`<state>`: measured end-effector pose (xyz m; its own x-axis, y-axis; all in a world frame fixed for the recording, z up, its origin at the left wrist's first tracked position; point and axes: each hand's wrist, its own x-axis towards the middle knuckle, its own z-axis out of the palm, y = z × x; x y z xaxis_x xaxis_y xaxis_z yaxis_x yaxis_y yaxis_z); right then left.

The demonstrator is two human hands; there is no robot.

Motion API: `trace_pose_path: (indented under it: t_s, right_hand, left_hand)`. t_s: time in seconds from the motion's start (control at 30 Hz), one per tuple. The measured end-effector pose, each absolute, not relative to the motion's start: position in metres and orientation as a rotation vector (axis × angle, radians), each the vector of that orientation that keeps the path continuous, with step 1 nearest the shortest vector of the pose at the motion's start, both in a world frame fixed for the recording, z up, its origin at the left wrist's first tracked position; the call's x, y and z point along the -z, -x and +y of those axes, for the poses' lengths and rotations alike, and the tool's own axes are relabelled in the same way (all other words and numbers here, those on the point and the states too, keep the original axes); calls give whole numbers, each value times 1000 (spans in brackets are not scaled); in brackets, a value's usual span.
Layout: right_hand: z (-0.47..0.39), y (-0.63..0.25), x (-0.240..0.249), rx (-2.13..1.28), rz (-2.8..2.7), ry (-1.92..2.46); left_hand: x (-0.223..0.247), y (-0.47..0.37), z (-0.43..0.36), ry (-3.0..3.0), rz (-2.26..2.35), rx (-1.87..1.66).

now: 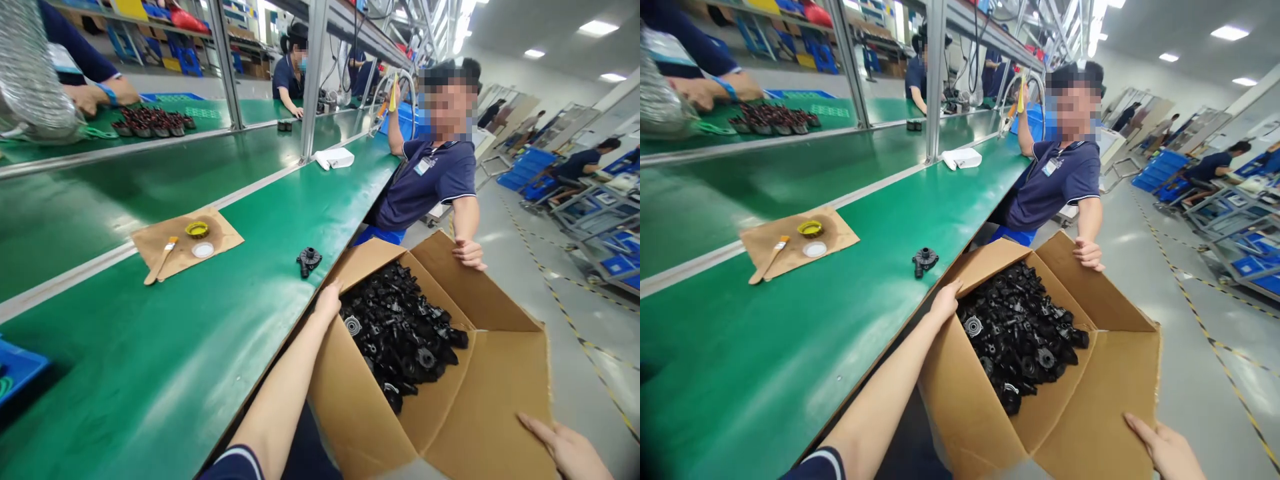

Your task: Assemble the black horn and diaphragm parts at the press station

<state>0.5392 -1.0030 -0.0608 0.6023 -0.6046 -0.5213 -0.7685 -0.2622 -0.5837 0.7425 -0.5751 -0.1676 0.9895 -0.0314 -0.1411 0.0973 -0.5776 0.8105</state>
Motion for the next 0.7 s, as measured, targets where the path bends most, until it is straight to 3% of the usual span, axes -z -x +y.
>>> trace_pose_path:
  t_s: [0.2, 0.53, 0.7]
  right_hand:
    - [-962, -591, 40, -281, 983, 2216]
    - [-980, -609, 37, -290, 858, 2323]
    - [-980, -605, 32, 4, 832, 2479]
  left_hand:
    - [196, -740, -552, -2171, 187, 133]
    - [216, -717, -545, -2222, 191, 83]
    - [208, -710, -545, -2327, 183, 116]
